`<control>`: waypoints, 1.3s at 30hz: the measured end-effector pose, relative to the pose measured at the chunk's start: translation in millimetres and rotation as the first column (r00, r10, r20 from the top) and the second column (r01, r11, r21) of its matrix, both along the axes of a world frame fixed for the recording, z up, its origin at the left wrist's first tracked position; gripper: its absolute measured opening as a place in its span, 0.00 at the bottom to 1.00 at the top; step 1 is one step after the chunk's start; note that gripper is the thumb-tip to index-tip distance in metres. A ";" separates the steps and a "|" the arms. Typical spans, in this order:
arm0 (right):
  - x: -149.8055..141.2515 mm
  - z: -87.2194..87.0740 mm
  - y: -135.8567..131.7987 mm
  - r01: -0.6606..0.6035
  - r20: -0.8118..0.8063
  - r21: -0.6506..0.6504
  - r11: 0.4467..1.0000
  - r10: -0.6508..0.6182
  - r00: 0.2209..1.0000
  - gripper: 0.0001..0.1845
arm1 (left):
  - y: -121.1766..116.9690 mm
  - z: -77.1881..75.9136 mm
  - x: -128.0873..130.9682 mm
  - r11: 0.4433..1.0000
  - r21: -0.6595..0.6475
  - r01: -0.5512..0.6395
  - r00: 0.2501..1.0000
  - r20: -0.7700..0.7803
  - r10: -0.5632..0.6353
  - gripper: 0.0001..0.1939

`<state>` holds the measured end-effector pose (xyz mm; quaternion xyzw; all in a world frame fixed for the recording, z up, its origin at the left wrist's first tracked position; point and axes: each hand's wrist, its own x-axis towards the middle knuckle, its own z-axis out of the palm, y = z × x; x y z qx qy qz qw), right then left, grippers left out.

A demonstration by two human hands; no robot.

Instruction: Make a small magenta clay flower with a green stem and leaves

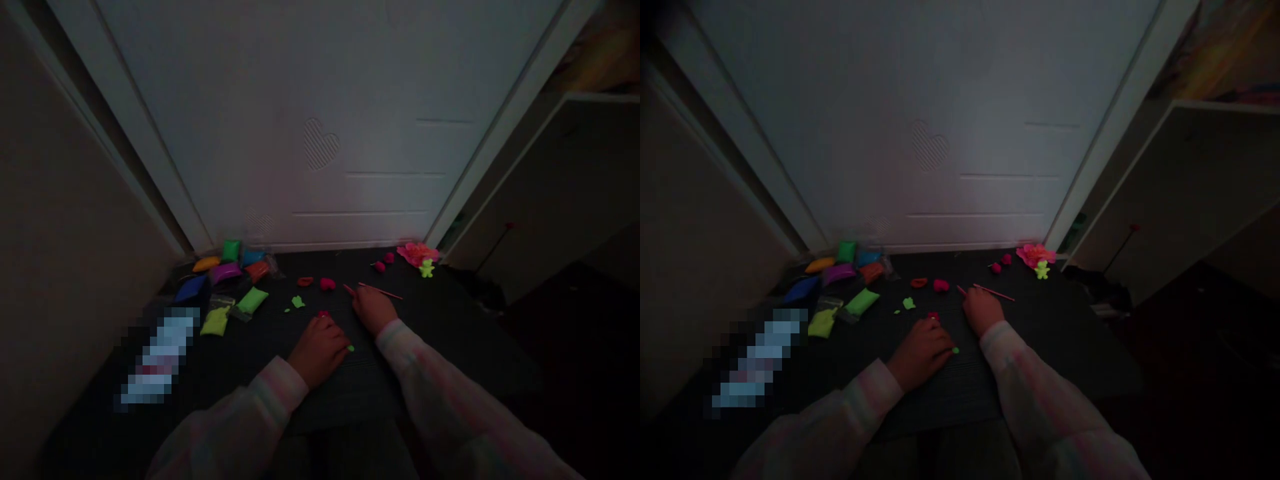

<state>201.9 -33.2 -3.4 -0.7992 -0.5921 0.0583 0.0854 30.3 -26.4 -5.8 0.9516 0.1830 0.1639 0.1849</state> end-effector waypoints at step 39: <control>-11.5 -9.1 -111.6 -0.299 -0.062 0.182 0.937 0.314 0.947 0.16 | 16.1 3.9 -4.7 0.938 -0.118 -0.327 0.887 0.304 0.347 0.09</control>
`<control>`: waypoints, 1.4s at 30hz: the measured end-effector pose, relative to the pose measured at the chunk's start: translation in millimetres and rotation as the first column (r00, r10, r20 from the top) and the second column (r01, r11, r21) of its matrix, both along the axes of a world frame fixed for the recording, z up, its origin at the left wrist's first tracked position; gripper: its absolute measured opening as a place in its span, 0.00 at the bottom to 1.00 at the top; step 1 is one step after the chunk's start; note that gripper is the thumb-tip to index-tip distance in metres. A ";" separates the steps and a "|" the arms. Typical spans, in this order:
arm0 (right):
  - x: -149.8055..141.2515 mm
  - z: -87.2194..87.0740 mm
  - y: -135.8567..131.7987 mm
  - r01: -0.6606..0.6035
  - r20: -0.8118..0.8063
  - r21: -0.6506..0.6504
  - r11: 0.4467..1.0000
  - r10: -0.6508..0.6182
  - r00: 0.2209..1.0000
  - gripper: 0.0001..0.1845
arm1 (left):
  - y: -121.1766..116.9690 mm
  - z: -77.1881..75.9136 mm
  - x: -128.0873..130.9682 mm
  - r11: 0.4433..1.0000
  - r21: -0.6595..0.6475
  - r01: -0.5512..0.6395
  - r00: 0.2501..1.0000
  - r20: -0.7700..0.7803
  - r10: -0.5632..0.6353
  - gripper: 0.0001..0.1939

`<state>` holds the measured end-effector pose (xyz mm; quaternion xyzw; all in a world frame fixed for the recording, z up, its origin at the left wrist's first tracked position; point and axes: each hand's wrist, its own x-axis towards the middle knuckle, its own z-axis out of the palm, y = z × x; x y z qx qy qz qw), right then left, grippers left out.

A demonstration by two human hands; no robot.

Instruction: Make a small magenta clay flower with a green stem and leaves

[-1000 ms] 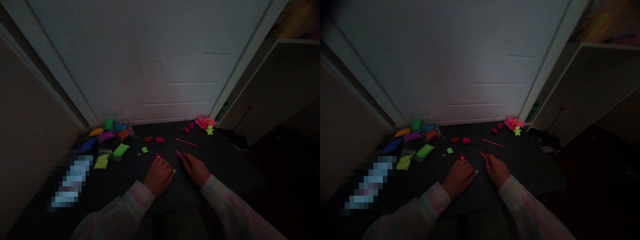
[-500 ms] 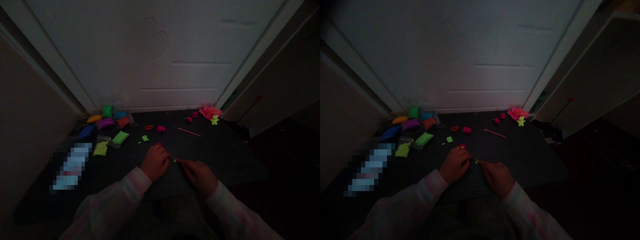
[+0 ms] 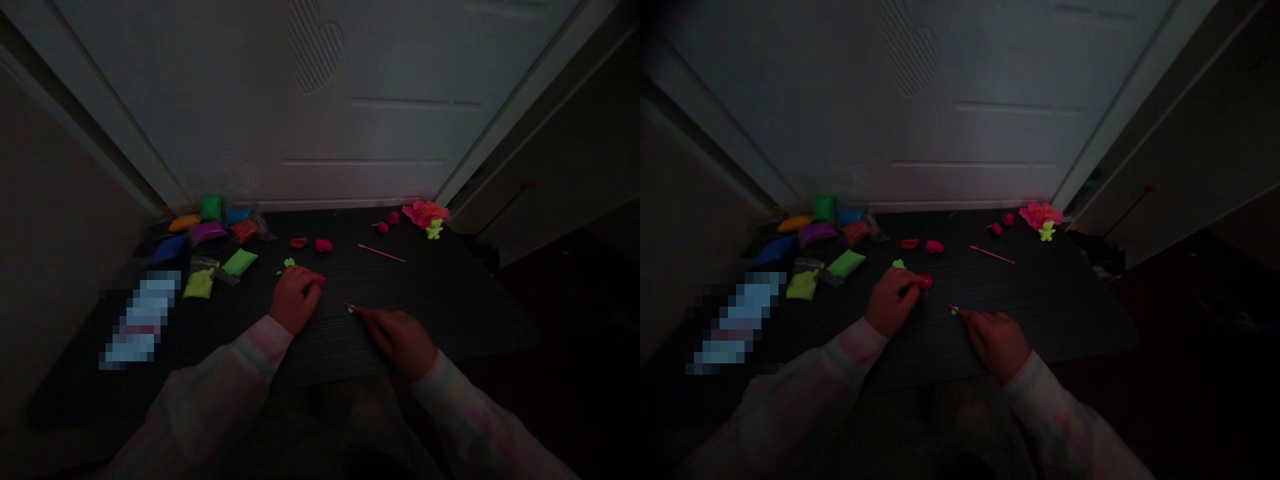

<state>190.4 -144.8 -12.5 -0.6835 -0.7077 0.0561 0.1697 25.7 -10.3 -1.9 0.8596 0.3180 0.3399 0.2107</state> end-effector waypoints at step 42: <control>20.9 -1.5 22.3 0.272 0.056 0.148 0.951 -0.282 0.958 0.17 | 16.2 -2.3 -4.6 0.978 -0.053 -0.202 0.975 0.085 0.206 0.07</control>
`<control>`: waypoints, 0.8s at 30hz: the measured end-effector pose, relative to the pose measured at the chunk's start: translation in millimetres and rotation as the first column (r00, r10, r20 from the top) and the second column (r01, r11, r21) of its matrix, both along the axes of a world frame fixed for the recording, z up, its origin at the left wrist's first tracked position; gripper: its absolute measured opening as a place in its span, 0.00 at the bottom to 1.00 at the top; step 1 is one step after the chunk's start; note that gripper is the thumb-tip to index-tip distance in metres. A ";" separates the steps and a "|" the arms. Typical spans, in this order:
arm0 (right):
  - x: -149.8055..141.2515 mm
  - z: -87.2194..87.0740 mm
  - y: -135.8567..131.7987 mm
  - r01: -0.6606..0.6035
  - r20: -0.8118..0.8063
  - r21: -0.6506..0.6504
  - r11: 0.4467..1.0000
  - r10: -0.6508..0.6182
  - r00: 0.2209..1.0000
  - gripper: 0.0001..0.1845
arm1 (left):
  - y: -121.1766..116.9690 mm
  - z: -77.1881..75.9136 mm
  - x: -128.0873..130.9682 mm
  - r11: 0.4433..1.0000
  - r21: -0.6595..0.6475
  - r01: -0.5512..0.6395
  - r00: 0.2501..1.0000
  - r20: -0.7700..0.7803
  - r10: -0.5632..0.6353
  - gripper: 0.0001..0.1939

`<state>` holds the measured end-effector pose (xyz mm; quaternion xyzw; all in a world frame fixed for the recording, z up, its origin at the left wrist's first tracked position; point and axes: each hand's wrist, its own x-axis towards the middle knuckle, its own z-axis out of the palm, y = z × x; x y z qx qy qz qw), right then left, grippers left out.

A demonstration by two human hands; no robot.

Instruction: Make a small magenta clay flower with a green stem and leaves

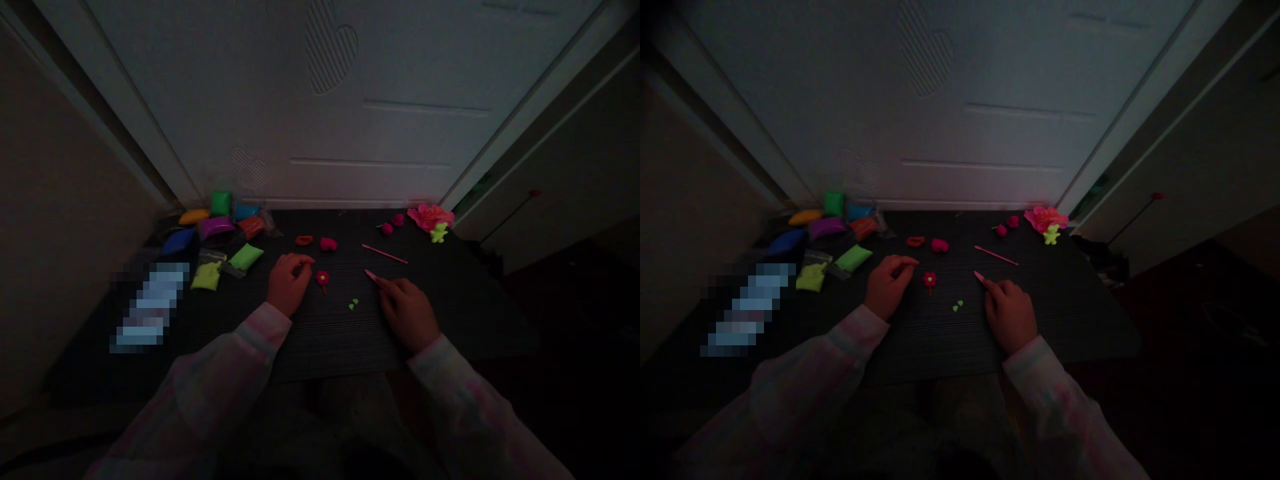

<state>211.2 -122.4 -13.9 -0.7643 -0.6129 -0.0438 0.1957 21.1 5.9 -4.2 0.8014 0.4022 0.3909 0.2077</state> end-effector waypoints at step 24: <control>-19.7 31.9 43.9 -0.352 -0.460 0.037 0.935 0.329 0.824 0.04 | -13.2 7.1 -9.6 0.953 -0.195 0.233 0.972 0.058 -0.226 0.07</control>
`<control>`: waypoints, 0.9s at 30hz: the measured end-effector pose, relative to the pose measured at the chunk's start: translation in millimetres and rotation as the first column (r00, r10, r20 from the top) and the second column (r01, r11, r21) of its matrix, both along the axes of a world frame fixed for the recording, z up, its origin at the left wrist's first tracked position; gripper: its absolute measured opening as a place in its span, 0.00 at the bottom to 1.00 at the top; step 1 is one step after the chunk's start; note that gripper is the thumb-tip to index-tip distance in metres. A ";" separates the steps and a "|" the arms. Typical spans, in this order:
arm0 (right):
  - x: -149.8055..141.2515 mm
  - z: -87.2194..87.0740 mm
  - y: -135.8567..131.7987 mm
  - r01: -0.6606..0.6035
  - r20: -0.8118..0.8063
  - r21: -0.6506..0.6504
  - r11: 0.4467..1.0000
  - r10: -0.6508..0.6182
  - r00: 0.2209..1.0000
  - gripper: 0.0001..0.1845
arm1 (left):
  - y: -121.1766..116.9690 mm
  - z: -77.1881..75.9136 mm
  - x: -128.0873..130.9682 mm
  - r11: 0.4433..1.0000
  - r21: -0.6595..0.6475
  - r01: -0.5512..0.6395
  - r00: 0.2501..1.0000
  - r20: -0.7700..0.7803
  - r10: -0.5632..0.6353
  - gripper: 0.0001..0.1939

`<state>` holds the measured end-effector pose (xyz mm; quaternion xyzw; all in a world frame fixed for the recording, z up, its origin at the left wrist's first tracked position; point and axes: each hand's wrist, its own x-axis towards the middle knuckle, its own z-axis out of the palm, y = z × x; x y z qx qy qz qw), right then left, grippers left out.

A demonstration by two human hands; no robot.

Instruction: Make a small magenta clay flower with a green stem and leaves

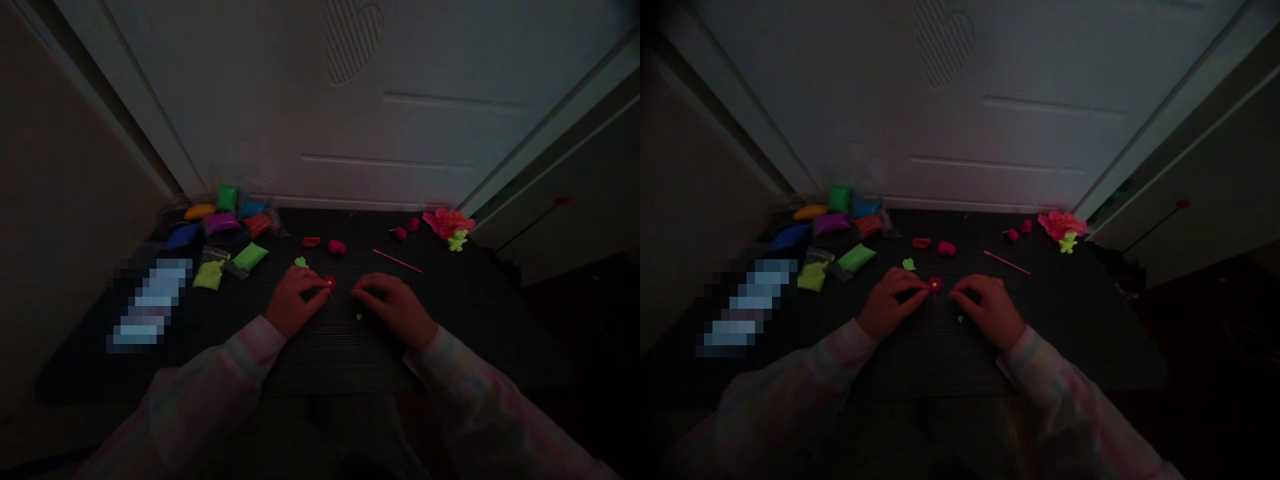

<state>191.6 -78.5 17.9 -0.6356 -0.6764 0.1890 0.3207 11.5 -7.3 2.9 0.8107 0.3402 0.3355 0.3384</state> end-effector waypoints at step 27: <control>-18.0 -1.7 10.7 -0.209 -0.076 0.176 0.962 0.225 0.971 0.07 | 2.2 12.4 1.9 0.741 -0.645 0.186 0.978 0.195 -0.075 0.04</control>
